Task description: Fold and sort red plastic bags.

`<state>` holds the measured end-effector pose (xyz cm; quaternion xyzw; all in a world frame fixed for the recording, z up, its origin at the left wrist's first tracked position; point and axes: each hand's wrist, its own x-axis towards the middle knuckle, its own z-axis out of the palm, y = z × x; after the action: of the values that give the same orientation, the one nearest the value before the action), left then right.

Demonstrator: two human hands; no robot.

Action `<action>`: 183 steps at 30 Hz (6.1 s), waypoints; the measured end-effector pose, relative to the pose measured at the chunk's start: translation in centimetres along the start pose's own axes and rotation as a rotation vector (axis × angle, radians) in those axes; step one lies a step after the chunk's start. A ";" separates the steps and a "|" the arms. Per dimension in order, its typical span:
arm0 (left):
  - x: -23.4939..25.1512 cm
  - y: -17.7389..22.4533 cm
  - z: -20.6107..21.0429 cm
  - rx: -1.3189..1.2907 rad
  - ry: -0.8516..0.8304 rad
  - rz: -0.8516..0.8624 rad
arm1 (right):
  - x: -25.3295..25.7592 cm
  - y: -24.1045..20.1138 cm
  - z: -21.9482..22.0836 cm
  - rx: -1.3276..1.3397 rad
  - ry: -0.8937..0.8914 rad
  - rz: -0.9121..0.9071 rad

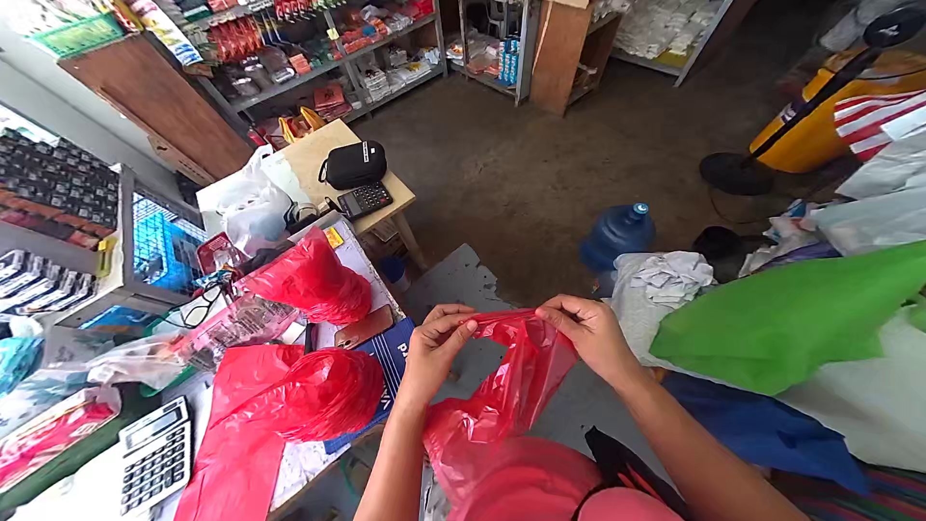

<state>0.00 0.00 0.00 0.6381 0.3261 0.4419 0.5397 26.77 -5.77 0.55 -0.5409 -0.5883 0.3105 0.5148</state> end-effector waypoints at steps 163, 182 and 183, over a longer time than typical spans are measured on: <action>-4.3 2.0 -29.3 -0.622 -0.124 0.433 | 13.8 -7.2 40.3 1.147 -0.970 0.622; 2.0 5.5 -38.6 0.141 0.121 0.062 | 17.0 -8.2 37.9 0.461 -0.649 -0.134; 2.7 5.1 -38.6 0.064 0.089 0.030 | 16.8 -8.1 37.8 0.481 -0.631 -0.125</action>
<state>-34.62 16.79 6.62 0.6393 0.3543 0.4673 0.4975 -9.43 15.70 2.11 -0.2460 -0.6600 0.5582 0.4385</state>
